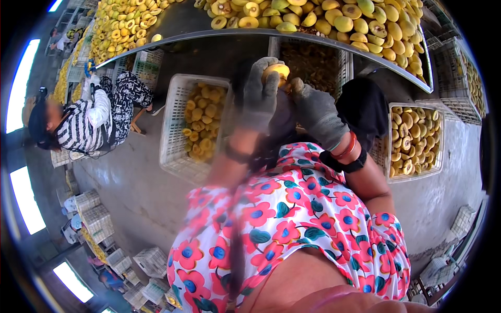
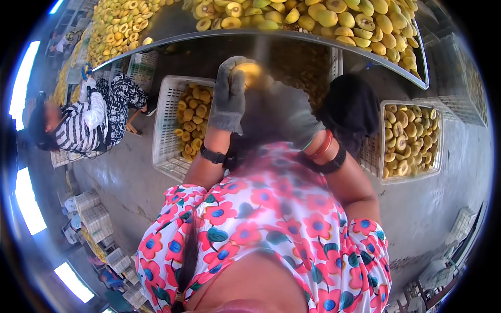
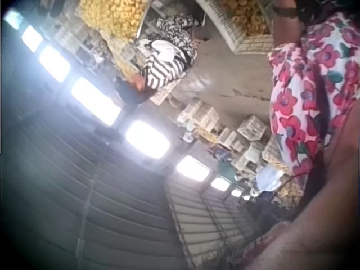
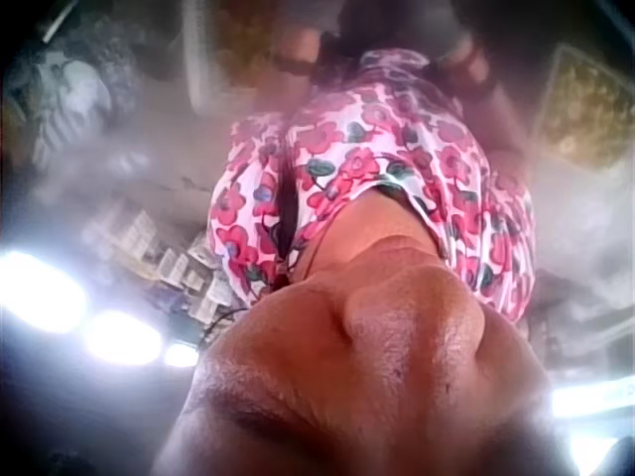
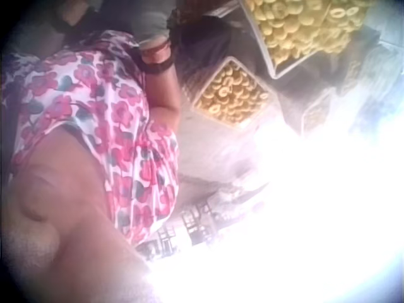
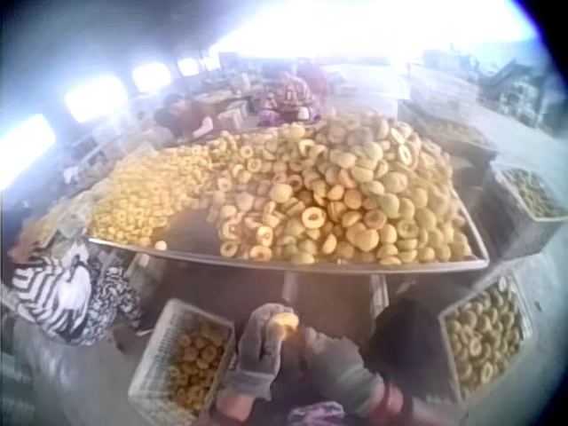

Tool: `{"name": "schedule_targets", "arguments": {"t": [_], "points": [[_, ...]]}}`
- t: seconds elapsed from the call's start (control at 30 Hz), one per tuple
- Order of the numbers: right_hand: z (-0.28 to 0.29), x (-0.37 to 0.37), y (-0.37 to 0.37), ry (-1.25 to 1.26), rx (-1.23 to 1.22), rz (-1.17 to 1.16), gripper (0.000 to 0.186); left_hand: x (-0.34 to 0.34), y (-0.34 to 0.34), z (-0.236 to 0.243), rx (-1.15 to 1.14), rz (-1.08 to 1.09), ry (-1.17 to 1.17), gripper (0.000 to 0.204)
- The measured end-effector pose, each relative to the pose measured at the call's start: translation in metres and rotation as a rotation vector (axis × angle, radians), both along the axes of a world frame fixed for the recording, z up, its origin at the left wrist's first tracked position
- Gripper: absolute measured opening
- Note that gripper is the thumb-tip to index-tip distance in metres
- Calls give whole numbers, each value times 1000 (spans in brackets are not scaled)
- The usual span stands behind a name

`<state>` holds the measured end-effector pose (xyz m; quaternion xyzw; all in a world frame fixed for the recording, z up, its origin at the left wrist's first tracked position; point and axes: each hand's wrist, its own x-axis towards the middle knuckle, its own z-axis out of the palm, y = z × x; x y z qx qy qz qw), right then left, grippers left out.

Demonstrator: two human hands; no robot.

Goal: The person uses a small hand tool to remove the pits from yellow fruits. They pick up individual fruits from a large pile, cut them open to extract the pit, drop the pits into a central bin, and place the pitted fruit halves into crates.

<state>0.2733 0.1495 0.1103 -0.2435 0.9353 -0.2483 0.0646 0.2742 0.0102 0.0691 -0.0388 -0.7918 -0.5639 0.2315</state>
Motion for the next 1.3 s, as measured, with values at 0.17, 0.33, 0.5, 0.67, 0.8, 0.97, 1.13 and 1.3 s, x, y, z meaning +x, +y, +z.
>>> {"name": "schedule_targets", "arguments": {"t": [0.17, 0.33, 0.5, 0.67, 0.8, 0.97, 1.13, 1.3], "points": [[-14, -5, 18, 14, 29, 67, 22, -8, -16, -10, -84, 158, 54, 27], [-48, -10, 41, 21, 123, 73, 22, 1, -123, -11, -604, 598, -186, 35], [-45, -12, 40, -29, 118, 52, 21, -18, -152, -21, -974, 701, -80, 40], [-57, -15, 40, 35, 111, 69, 20, -115, -61, -31, -813, 162, -78, 47], [-67, -11, 51, 76, -102, 53, 21, -185, -20, -57, -906, -50, -381, 49], [-67, -11, 55, 18, -72, -37, 26, -219, -17, -80, -1109, -62, -457, 45], [-71, -12, 51, -30, -131, -134, 25, -198, -27, -77, -526, 24, -117, 33], [-52, -23, 43, 179, -237, -137, 22, -140, -2, -27, 117, -195, -288, 31]]}}
